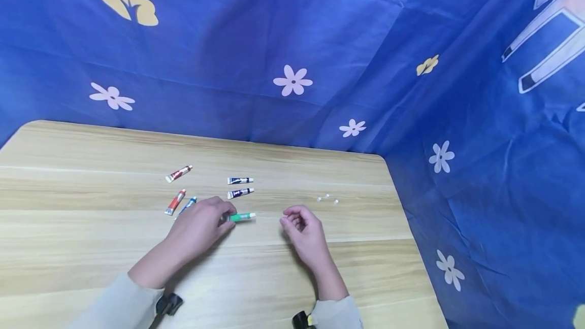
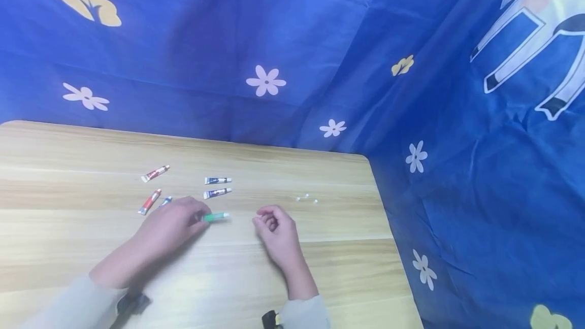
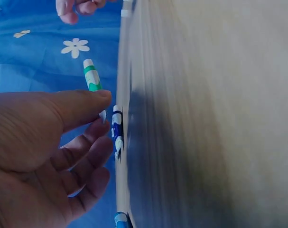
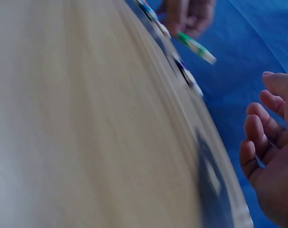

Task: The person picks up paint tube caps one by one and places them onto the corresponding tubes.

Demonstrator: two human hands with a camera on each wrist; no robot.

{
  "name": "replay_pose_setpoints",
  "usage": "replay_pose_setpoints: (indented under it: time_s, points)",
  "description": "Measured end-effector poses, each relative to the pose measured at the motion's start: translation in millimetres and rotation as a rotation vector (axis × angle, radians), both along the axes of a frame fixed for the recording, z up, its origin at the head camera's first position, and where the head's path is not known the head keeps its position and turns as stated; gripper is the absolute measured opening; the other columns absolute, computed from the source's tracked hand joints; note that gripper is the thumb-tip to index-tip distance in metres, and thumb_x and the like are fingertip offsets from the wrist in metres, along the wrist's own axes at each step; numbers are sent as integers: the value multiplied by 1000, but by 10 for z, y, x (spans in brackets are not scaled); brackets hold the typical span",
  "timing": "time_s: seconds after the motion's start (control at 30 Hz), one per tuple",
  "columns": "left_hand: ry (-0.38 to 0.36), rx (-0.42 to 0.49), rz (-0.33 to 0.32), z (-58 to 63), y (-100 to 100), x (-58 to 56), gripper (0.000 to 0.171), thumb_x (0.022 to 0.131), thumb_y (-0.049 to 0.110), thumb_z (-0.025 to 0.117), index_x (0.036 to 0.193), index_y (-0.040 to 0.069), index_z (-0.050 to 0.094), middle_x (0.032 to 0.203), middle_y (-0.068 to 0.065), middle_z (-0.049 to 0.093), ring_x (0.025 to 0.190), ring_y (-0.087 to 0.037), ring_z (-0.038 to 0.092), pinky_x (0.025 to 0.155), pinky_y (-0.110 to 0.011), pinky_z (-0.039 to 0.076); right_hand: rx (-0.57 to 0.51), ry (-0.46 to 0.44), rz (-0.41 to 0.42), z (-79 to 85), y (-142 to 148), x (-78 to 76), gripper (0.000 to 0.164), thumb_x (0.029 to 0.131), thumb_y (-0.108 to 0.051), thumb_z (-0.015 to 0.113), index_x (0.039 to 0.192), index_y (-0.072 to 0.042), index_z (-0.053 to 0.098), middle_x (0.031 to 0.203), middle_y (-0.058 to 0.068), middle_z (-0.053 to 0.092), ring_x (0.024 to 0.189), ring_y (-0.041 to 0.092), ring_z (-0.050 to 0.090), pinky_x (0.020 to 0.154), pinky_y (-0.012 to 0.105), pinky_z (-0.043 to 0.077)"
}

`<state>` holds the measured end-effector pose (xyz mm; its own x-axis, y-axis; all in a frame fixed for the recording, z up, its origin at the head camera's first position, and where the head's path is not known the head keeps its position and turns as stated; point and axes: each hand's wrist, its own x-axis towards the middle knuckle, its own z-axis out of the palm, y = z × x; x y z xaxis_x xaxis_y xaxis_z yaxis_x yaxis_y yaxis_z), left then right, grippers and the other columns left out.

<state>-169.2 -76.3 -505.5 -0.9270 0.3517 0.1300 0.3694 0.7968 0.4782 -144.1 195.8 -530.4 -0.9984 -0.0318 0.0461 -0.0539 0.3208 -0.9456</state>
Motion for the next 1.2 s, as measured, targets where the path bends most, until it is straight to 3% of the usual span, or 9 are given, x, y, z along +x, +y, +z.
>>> replay_pose_setpoints:
  time_s: [0.33, 0.47, 0.6, 0.83, 1.2]
  points:
    - [-24, -52, 9, -142, -17, -229, 12, 90, 20, 87, 100, 17, 81, 87, 1, 71, 71, -13, 57, 62, -36, 50, -51, 66, -238, -21, 572, -219, 20, 95, 1, 77, 114, 0, 70, 96, 3, 66, 83, 7, 58, 73, 15, 49]
    - [-60, -41, 25, -124, -15, -282, 12, 91, 20, 86, 100, 17, 80, 88, 0, 71, 70, -14, 56, 59, -33, 47, -28, 84, -323, -63, 796, -337, 22, 95, 4, 76, 116, 4, 68, 92, 1, 64, 79, 5, 56, 67, 13, 47]
    - [-71, -38, 26, -115, -7, -310, 12, 91, 20, 87, 101, 17, 80, 89, -1, 71, 69, -15, 55, 57, -32, 45, 27, 43, -405, -136, 992, -427, 27, 94, 4, 76, 119, 3, 67, 88, -2, 61, 74, 4, 53, 63, 13, 44]
    - [-64, -50, 33, -103, -13, -353, 17, 89, 22, 89, 103, 16, 81, 91, -3, 72, 71, -16, 58, 59, -35, 47, 130, -88, -439, -222, 1121, -513, 29, 95, -5, 77, 123, -3, 68, 88, -3, 61, 77, 9, 57, 66, 16, 48]
    - [-23, -18, 45, -83, 21, -271, 20, 86, 16, 91, 104, 14, 82, 97, -6, 75, 77, -19, 67, 61, -39, 52, 385, -107, -438, -253, 1083, -594, 23, 95, -12, 79, 116, -3, 75, 81, -1, 66, 69, 9, 56, 65, 19, 45]
